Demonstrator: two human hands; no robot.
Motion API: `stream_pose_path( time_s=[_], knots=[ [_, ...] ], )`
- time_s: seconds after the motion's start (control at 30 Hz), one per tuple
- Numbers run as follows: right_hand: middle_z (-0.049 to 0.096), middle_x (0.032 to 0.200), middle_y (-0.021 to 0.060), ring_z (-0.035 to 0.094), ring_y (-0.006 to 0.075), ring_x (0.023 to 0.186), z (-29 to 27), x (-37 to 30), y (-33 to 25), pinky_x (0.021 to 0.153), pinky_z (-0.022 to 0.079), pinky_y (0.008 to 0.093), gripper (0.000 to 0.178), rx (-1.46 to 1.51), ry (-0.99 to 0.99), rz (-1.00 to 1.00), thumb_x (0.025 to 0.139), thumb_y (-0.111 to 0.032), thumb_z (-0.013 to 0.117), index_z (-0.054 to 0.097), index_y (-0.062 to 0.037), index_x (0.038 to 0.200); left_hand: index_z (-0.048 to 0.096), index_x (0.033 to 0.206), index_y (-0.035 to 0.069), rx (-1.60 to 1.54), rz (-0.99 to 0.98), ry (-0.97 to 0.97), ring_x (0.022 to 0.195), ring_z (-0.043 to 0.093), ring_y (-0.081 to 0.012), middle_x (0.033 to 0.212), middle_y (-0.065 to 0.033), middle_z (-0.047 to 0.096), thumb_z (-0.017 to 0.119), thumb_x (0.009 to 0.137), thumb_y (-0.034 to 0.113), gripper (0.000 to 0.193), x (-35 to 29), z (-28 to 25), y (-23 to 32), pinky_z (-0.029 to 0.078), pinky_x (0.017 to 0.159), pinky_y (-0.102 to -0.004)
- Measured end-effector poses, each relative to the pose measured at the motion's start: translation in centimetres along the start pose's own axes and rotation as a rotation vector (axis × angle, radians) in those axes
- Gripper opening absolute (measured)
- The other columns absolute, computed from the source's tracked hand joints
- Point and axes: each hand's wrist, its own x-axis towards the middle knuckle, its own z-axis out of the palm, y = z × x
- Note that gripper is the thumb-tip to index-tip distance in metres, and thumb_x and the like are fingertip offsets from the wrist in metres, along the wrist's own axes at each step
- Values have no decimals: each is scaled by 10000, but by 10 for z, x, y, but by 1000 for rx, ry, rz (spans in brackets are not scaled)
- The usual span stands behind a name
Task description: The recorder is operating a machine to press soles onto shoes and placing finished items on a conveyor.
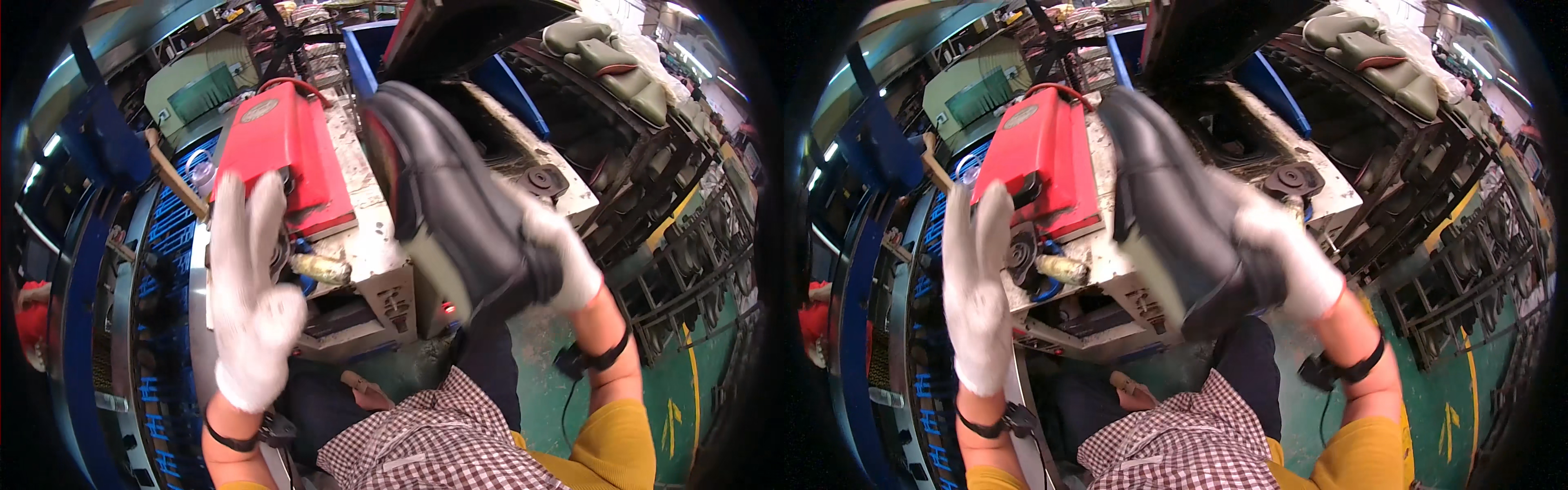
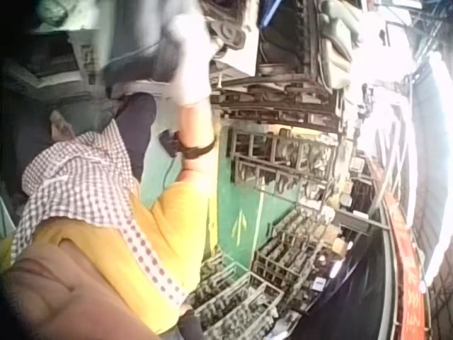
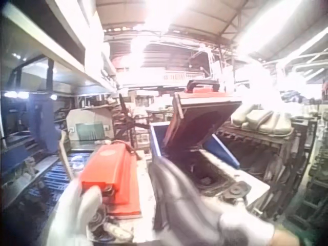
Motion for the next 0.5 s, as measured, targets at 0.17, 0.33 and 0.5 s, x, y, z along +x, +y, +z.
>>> stream_pose_path(
  time_s=[0.17, 0.33, 0.5],
  knots=[
    [723, 1155, 101, 735, 166, 990, -122, 99, -31, 917, 599, 293, 465, -18, 22, 100, 962, -177, 580, 577, 10, 1387, 299, 1611, 8, -5, 211, 34, 1446, 460, -301, 1550, -251, 459, 658, 989, 279, 767, 124, 33, -5, 386, 1165, -381],
    [666, 1339, 206, 623, 269, 1251, -193, 214, -24, 1071, 454, 324, 792, -1037, 368, 34, 816, -469, 698, 597, 61, 1396, 543, 1461, 14, 227, 528, 52, 1319, 587, -308, 1432, -226, 600, 593, 1017, 344, 555, 260, 96, -9, 410, 1135, -367],
    [472, 1548, 291, 473, 382, 1439, -198, 262, 2, 1199, 350, 375, 1052, -1617, 164, 326, 780, -625, 676, 414, 39, 1553, 446, 1503, -44, 423, 470, 137, 1398, 501, -381, 1499, -263, 525, 481, 1060, 442, 659, 326, 138, -16, 382, 1162, -419]
  ],
)
